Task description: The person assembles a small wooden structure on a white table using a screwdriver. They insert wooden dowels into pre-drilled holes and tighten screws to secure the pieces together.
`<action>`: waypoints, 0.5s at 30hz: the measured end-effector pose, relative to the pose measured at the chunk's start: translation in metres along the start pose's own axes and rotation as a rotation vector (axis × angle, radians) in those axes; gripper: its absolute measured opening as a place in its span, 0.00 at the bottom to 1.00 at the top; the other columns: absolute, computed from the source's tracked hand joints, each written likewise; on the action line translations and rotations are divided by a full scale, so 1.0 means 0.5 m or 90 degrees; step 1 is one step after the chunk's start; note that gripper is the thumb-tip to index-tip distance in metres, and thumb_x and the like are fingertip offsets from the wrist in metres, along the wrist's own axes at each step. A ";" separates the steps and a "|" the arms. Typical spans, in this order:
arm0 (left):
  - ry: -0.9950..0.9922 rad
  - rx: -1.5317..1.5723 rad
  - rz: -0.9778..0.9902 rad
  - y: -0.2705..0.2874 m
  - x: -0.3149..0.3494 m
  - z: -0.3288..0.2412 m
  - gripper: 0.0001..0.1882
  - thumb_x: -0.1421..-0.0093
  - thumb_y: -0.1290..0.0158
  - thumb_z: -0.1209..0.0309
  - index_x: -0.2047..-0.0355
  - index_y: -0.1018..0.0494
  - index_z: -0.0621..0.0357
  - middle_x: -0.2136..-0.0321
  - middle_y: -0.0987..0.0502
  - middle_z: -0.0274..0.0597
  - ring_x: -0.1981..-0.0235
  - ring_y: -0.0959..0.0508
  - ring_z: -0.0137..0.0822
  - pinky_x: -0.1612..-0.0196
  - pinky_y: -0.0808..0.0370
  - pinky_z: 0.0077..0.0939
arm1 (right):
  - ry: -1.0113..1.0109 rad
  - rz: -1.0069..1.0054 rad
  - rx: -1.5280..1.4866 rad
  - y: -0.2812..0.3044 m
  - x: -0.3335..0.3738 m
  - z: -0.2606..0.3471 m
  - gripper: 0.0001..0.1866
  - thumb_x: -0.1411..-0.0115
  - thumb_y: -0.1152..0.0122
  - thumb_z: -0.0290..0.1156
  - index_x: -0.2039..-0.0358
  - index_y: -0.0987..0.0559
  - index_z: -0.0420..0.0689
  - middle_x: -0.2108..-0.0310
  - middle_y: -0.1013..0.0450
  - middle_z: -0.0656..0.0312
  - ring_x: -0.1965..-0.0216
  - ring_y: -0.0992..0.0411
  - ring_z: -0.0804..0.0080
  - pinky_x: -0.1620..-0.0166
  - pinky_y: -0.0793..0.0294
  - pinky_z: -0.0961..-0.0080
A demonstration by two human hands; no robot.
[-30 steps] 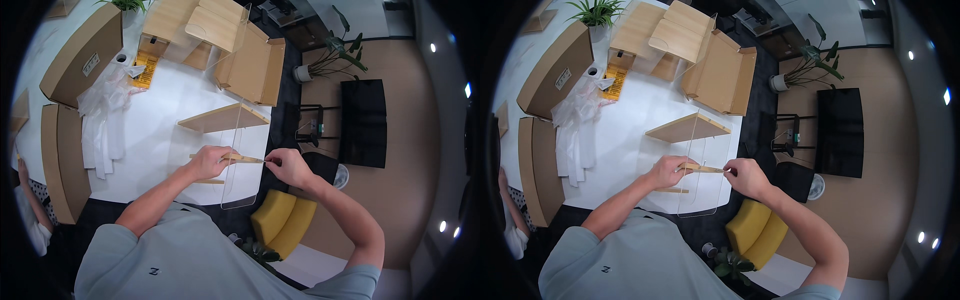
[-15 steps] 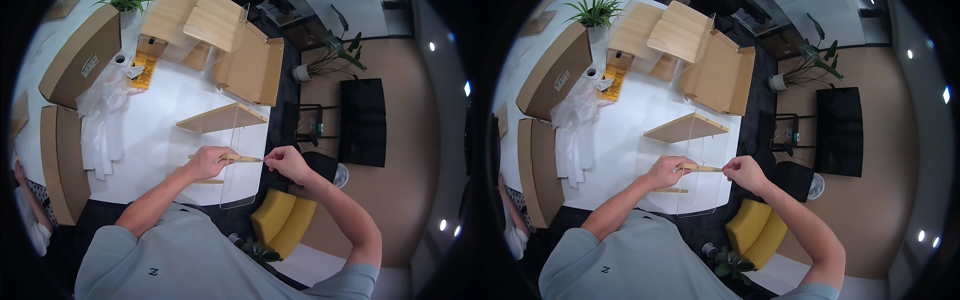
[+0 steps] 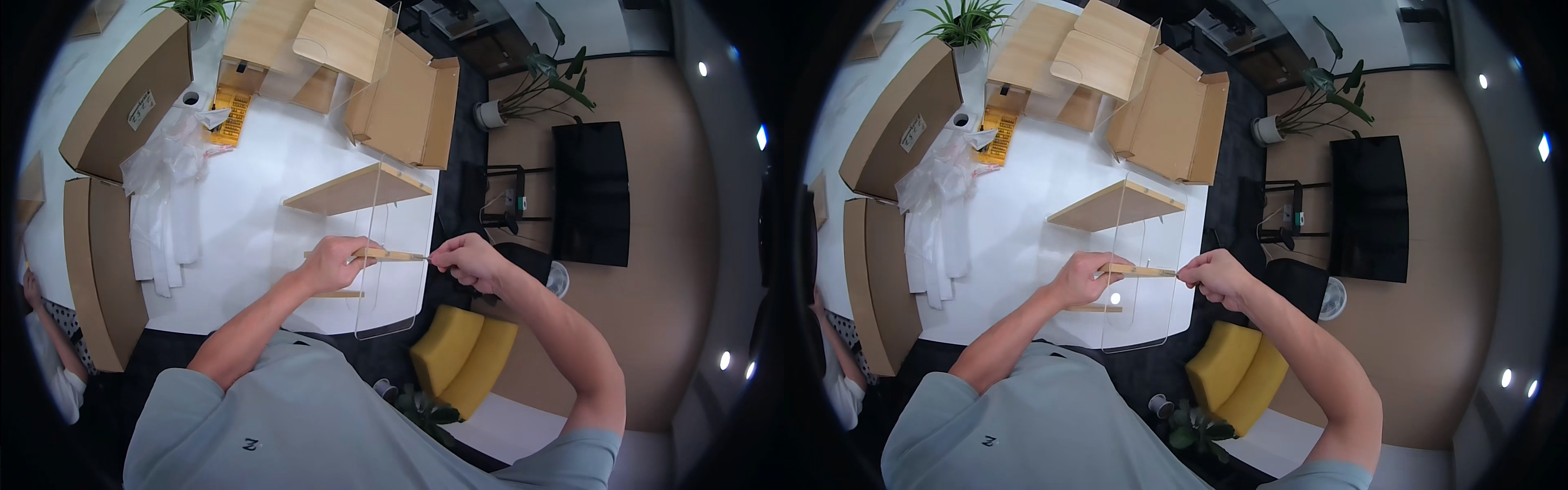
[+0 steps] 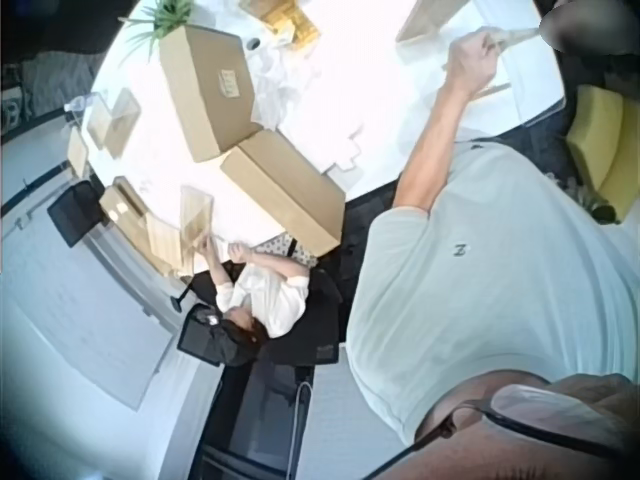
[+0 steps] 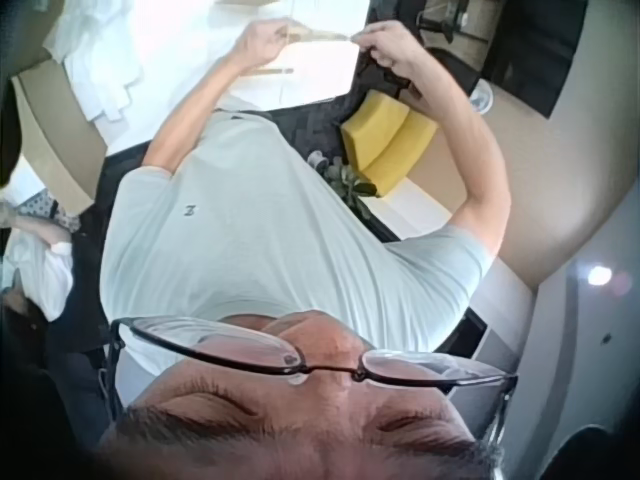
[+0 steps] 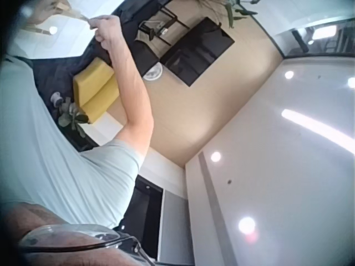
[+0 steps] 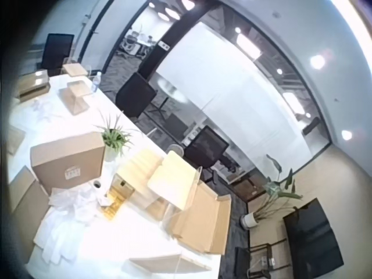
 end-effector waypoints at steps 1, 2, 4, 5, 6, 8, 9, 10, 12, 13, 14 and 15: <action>0.016 0.006 0.011 0.001 0.000 0.000 0.12 0.40 0.39 0.82 0.56 0.16 0.60 0.65 0.14 0.49 0.68 0.14 0.43 0.63 0.20 0.30 | 0.027 -0.028 0.042 0.000 0.005 0.003 0.06 0.35 0.35 0.23 0.60 0.15 0.35 0.73 0.23 0.66 0.81 0.40 0.86 0.78 0.42 0.82; 0.013 -0.001 0.011 0.004 -0.005 0.003 0.12 0.40 0.39 0.82 0.56 0.16 0.61 0.65 0.14 0.49 0.68 0.14 0.43 0.63 0.20 0.30 | 0.054 -0.055 0.085 -0.004 0.014 0.010 0.07 0.36 0.35 0.24 0.60 0.15 0.35 0.73 0.23 0.65 0.80 0.37 0.85 0.77 0.38 0.81; 0.014 -0.016 0.011 0.007 -0.010 0.009 0.12 0.40 0.39 0.82 0.56 0.17 0.61 0.65 0.14 0.49 0.68 0.14 0.43 0.63 0.20 0.30 | 0.224 -0.132 0.250 -0.018 0.013 0.011 0.09 0.37 0.33 0.25 0.58 0.15 0.36 0.72 0.20 0.60 0.73 0.24 0.77 0.67 0.24 0.77; 0.014 -0.018 0.004 0.013 -0.010 0.009 0.12 0.40 0.39 0.82 0.56 0.17 0.61 0.66 0.14 0.49 0.68 0.14 0.43 0.63 0.20 0.30 | 0.295 -0.144 0.322 -0.027 0.021 0.018 0.09 0.38 0.33 0.25 0.57 0.15 0.36 0.71 0.20 0.58 0.70 0.22 0.73 0.63 0.22 0.75; 0.012 -0.019 -0.003 0.019 -0.012 0.003 0.12 0.41 0.39 0.82 0.56 0.17 0.61 0.66 0.14 0.49 0.68 0.14 0.42 0.63 0.20 0.30 | 0.366 -0.158 0.394 -0.038 0.040 0.033 0.10 0.38 0.33 0.25 0.57 0.15 0.37 0.70 0.19 0.57 0.68 0.21 0.70 0.60 0.20 0.73; 0.008 -0.013 -0.010 0.023 -0.013 -0.002 0.12 0.41 0.38 0.82 0.56 0.17 0.61 0.66 0.14 0.48 0.69 0.14 0.42 0.63 0.20 0.30 | 0.584 -0.174 0.554 -0.055 0.062 0.043 0.09 0.40 0.33 0.25 0.58 0.16 0.40 0.66 0.20 0.54 0.68 0.19 0.63 0.62 0.18 0.69; 0.005 -0.007 -0.012 0.024 -0.012 -0.002 0.12 0.41 0.38 0.82 0.56 0.17 0.61 0.67 0.14 0.48 0.69 0.14 0.42 0.64 0.20 0.30 | 0.632 -0.182 0.660 -0.058 0.070 0.045 0.09 0.41 0.34 0.25 0.60 0.17 0.41 0.66 0.23 0.55 0.68 0.20 0.63 0.64 0.19 0.68; 0.003 -0.001 -0.013 0.024 -0.012 -0.003 0.12 0.41 0.38 0.82 0.56 0.17 0.60 0.67 0.14 0.48 0.69 0.15 0.42 0.64 0.20 0.30 | 0.677 -0.188 0.765 -0.061 0.078 0.048 0.08 0.42 0.35 0.26 0.61 0.19 0.41 0.66 0.25 0.56 0.69 0.20 0.64 0.67 0.19 0.67; 0.011 -0.003 -0.005 0.022 -0.011 -0.008 0.13 0.41 0.38 0.82 0.56 0.16 0.60 0.67 0.14 0.48 0.69 0.15 0.42 0.64 0.20 0.30 | 0.764 -0.199 0.980 -0.072 0.088 0.049 0.07 0.43 0.37 0.27 0.64 0.22 0.41 0.66 0.29 0.58 0.70 0.21 0.65 0.72 0.21 0.66; 0.015 -0.004 -0.001 0.022 -0.011 -0.008 0.13 0.41 0.38 0.82 0.55 0.16 0.59 0.67 0.14 0.49 0.69 0.15 0.42 0.64 0.20 0.30 | 0.755 -0.189 0.983 -0.072 0.085 0.052 0.08 0.43 0.37 0.26 0.63 0.21 0.41 0.66 0.28 0.58 0.70 0.20 0.65 0.71 0.20 0.66; 0.008 -0.005 -0.003 0.023 -0.011 -0.009 0.13 0.41 0.38 0.82 0.55 0.16 0.59 0.67 0.14 0.49 0.69 0.15 0.42 0.64 0.20 0.30 | 0.746 -0.179 0.987 -0.073 0.082 0.056 0.08 0.43 0.37 0.25 0.62 0.20 0.41 0.66 0.26 0.58 0.70 0.20 0.65 0.71 0.20 0.66; 0.002 -0.005 -0.007 0.023 -0.011 -0.007 0.13 0.41 0.38 0.82 0.55 0.16 0.59 0.67 0.14 0.49 0.69 0.15 0.42 0.64 0.20 0.30 | 0.737 -0.167 0.992 -0.074 0.077 0.058 0.09 0.44 0.37 0.24 0.61 0.18 0.41 0.66 0.25 0.58 0.69 0.20 0.65 0.71 0.20 0.66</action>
Point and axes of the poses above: each hand's wrist, its own x-axis away from the middle knuckle, its own y-axis out of the back of the hand, z = x × y, the point moved 5 cm from there along -x, towards the middle knuckle
